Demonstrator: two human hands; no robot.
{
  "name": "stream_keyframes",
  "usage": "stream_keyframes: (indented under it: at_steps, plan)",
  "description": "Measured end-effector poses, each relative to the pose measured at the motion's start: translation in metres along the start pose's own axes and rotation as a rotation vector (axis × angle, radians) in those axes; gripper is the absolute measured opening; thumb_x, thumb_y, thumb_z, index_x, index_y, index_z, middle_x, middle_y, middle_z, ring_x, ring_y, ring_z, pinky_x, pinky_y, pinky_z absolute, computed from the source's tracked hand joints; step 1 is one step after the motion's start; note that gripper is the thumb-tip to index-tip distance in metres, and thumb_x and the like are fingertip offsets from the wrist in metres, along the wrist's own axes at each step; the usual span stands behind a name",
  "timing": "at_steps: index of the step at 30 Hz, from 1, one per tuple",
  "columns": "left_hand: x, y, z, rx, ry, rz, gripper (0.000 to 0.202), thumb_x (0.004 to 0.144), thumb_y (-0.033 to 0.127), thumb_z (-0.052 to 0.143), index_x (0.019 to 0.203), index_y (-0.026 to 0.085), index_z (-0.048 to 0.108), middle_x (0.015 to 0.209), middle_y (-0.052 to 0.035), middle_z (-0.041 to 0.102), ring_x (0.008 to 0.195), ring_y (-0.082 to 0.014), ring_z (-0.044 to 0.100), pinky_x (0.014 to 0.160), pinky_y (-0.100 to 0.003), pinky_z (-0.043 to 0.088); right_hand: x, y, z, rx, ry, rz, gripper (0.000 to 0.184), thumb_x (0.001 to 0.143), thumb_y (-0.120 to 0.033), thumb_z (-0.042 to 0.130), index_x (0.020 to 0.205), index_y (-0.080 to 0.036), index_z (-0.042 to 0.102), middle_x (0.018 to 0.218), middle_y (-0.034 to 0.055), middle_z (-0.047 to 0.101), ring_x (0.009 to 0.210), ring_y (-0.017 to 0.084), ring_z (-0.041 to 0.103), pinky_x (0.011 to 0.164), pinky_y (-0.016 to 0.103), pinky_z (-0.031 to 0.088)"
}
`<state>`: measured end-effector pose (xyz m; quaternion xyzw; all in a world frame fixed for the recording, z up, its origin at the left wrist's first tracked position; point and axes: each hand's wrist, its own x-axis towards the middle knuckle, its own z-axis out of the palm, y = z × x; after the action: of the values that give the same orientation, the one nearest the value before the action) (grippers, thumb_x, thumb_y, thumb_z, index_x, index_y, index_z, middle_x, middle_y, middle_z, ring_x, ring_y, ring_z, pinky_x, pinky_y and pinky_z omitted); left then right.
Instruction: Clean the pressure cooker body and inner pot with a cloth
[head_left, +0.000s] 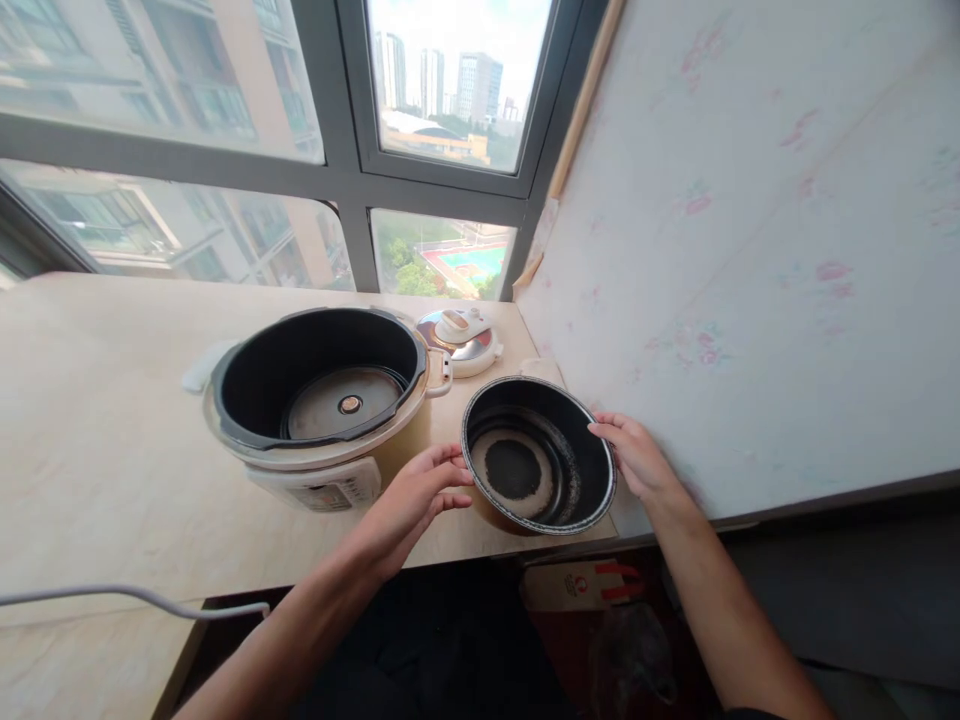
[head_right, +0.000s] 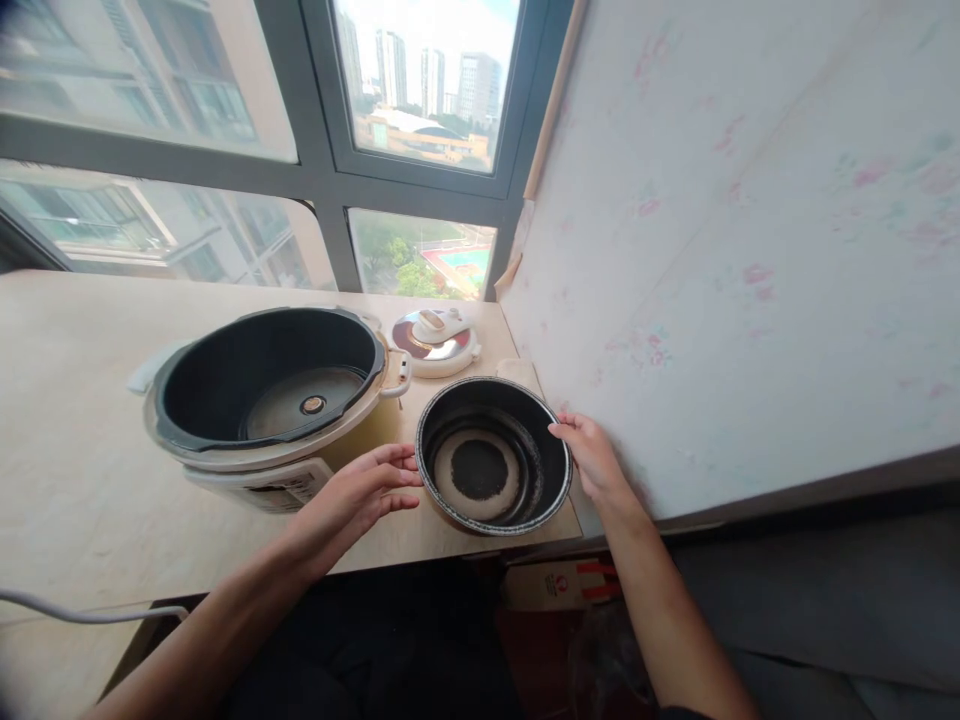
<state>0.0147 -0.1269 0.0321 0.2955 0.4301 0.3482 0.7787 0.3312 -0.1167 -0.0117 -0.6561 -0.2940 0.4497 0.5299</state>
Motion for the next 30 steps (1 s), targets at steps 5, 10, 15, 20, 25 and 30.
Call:
stream_keyframes:
  at_steps: [5,10,15,20,25,30]
  plan:
    - [0.002,-0.020,-0.011,0.016,0.029,-0.004,0.045,0.065,0.027,0.082,0.105,0.015,0.066,0.106,-0.0073,0.060,0.099,-0.0188,0.057,0.079,-0.029,0.050,0.016,0.016,0.013,0.020,-0.016,0.043,0.028,0.061,-0.019,0.080,0.085,-0.017,0.066,0.075,0.0013,0.068,0.066,0.014,0.060,0.060,0.024,0.048]
    - [0.005,-0.030,-0.019,0.025,0.088,-0.005,0.058,0.063,0.031,0.083,0.116,0.016,0.066,0.114,-0.0102,0.061,0.106,-0.0227,0.058,0.080,-0.031,0.051,0.031,0.018,0.029,0.046,-0.011,0.042,0.025,0.060,-0.020,0.078,0.081,-0.017,0.064,0.070,-0.0005,0.065,0.063,0.013,0.059,0.059,0.024,0.046]
    - [0.015,-0.030,-0.024,0.044,0.084,0.043,0.051,0.069,0.031,0.079,0.117,0.017,0.065,0.119,-0.0098,0.059,0.111,-0.0238,0.057,0.082,-0.030,0.050,0.050,0.016,0.044,0.064,-0.004,0.019,0.026,0.059,-0.019,0.075,0.082,-0.017,0.064,0.069,-0.0016,0.065,0.063,0.013,0.058,0.060,0.024,0.045]
    - [0.030,-0.030,-0.019,0.042,0.116,0.128,0.048,0.072,0.029,0.075,0.117,0.016,0.066,0.118,-0.0090,0.063,0.112,-0.0227,0.057,0.093,-0.031,0.047,0.081,0.010,0.064,0.049,0.005,0.011,0.019,0.063,-0.016,0.069,0.081,-0.018,0.064,0.064,-0.0008,0.065,0.060,0.014,0.059,0.059,0.025,0.047]
    - [0.046,-0.029,-0.004,-0.085,0.271,0.199,0.053,0.067,0.018,0.074,0.119,0.020,0.065,0.131,-0.0077,0.063,0.126,-0.0209,0.056,0.106,-0.029,0.042,0.123,0.004,0.081,-0.029,-0.003,-0.015,0.005,0.076,-0.022,0.060,0.075,-0.017,0.062,0.066,0.0031,0.066,0.063,0.016,0.060,0.065,0.028,0.051]
    - [0.048,-0.042,-0.010,-0.134,0.312,0.154,0.057,0.069,0.012,0.074,0.123,0.023,0.062,0.142,-0.0087,0.058,0.135,-0.0214,0.052,0.111,-0.029,0.041,0.143,0.009,0.063,-0.227,0.054,-0.144,0.007,0.075,-0.022,0.065,0.077,-0.018,0.060,0.081,0.0046,0.068,0.083,0.019,0.062,0.076,0.028,0.048]
